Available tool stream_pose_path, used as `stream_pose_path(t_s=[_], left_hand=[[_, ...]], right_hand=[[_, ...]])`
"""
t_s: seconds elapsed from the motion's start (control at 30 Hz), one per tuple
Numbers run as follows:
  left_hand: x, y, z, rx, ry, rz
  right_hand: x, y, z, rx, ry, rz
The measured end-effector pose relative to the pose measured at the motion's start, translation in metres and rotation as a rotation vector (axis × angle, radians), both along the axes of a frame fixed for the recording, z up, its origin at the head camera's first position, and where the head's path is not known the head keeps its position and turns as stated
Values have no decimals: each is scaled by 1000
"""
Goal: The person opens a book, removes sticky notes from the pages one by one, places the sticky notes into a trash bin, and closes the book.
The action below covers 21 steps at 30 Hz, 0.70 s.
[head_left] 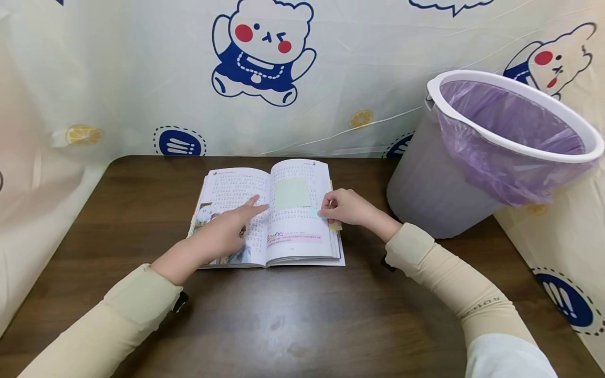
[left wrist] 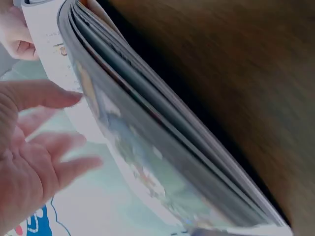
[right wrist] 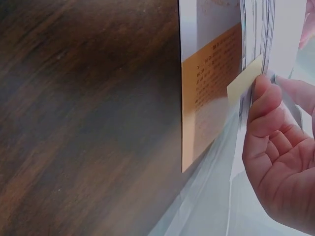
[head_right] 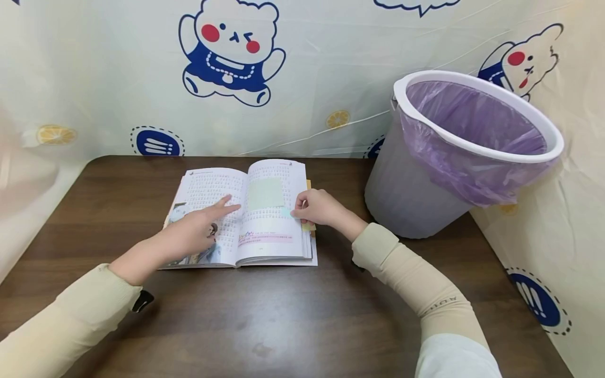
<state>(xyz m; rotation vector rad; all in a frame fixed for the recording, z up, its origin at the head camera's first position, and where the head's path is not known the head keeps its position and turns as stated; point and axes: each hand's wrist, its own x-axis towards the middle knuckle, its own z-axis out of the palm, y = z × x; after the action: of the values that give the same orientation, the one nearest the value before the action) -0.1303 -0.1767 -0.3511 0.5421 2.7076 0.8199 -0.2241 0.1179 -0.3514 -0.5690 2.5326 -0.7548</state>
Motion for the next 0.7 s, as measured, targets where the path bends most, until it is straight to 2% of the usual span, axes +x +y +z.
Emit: stream_pose_path(t_s=[0.13, 0.2, 0.33, 0.7], left_hand=[[-3, 8, -7, 4, 48, -99], [-3, 10, -9, -7, 64, -125], [0, 11, -11, -54, 77, -130], [2, 15, -6, -122, 4, -121]], right_hand=[[1, 2, 0, 4, 2, 4], [1, 4, -1, 5, 7, 7], [1, 5, -4, 6, 23, 11], [2, 9, -11, 21, 47, 34]])
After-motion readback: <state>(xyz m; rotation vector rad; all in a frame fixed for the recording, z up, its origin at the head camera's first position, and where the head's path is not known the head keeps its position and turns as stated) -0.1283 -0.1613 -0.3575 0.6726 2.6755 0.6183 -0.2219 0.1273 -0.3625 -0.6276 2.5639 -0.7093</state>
